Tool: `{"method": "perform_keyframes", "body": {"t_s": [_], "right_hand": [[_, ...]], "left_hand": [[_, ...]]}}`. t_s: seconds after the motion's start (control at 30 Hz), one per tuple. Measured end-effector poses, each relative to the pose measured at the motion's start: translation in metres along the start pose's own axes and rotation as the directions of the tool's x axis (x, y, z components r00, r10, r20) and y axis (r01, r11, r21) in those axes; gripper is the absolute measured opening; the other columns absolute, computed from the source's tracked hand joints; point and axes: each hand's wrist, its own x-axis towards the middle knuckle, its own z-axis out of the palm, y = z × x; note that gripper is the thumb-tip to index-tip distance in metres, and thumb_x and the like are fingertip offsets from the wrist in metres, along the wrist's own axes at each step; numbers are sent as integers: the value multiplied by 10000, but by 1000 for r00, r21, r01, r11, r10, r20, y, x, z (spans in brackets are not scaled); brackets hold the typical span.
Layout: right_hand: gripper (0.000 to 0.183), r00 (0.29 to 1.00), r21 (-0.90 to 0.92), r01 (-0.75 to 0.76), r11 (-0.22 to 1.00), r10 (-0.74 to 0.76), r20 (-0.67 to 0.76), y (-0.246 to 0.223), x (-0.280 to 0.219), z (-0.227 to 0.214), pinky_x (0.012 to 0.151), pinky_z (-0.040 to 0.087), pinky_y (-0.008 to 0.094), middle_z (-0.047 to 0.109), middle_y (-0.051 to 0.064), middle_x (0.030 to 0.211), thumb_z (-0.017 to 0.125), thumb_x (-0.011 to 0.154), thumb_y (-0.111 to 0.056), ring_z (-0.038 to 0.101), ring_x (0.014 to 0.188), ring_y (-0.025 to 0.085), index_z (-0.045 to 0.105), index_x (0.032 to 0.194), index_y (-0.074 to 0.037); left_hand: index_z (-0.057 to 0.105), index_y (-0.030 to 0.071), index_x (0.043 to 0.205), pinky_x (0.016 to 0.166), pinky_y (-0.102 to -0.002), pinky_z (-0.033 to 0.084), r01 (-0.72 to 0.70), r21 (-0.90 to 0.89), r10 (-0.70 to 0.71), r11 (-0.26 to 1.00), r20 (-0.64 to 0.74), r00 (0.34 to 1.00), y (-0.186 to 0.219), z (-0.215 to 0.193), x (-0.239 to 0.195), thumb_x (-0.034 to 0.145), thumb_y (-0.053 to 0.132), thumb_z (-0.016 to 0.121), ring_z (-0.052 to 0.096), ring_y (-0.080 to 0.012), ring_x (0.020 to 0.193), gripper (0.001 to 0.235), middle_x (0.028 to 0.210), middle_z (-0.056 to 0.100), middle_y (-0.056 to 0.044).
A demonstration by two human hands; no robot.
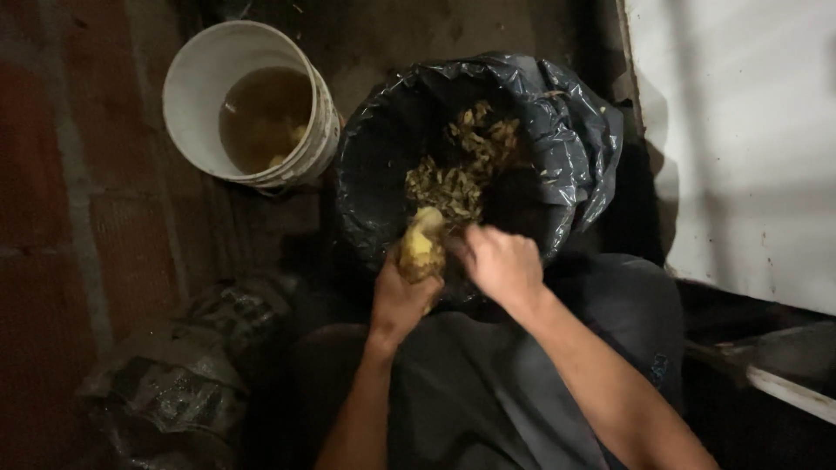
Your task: Peeling a potato with a hand peeler over a trash bag
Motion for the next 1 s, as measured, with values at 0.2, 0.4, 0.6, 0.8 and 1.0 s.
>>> {"method": "perform_keyframes", "body": {"t_s": [0.2,0.4,0.6,0.8,1.0], "right_hand": [[480,944,36,-294,955,284,167,39,21,-14,677,587,558,767,96,820,490,999,-604,742,771,438,703,993,-174],[282,996,340,-74,938,53,70,-22,-11,-24,634,574,543,732,136,712,698,871,-432,731,779,413,682,845,-152],[395,976,106,-156,982,137,169,-10,27,-38,666,574,562,740,175,725,607,975,-455,730,730,455,700,853,-91],[408,965,279,-256,926,229,124,11,15,-32,654,547,584,715,181,712,546,1019,-519,719,794,450,689,929,-148],[296,995,502,56,863,-91,46,-12,1,-41,609,593,432,753,72,720,616,999,-431,742,725,345,653,840,-183]], "left_hand": [[452,188,1480,1009,-494,495,4,137,3,991,-47,999,15,-2,-19,608,324,818,625,-389,1226,955,1258,661,-205],[445,231,1475,988,-522,516,-16,277,50,961,-119,992,22,-5,-12,622,246,763,638,-387,1189,911,1247,656,-163],[480,208,1444,1045,-522,499,-55,328,92,943,-97,991,7,8,-7,635,250,768,623,-394,1214,859,1272,648,-166],[454,95,1490,1070,-535,443,-121,35,125,992,-131,983,-5,-3,-7,646,253,799,573,-417,1274,925,1330,610,-245],[477,100,1470,999,-482,487,-153,29,154,988,-69,986,-2,-13,-4,668,266,824,621,-296,1162,889,1233,651,-168]]}}
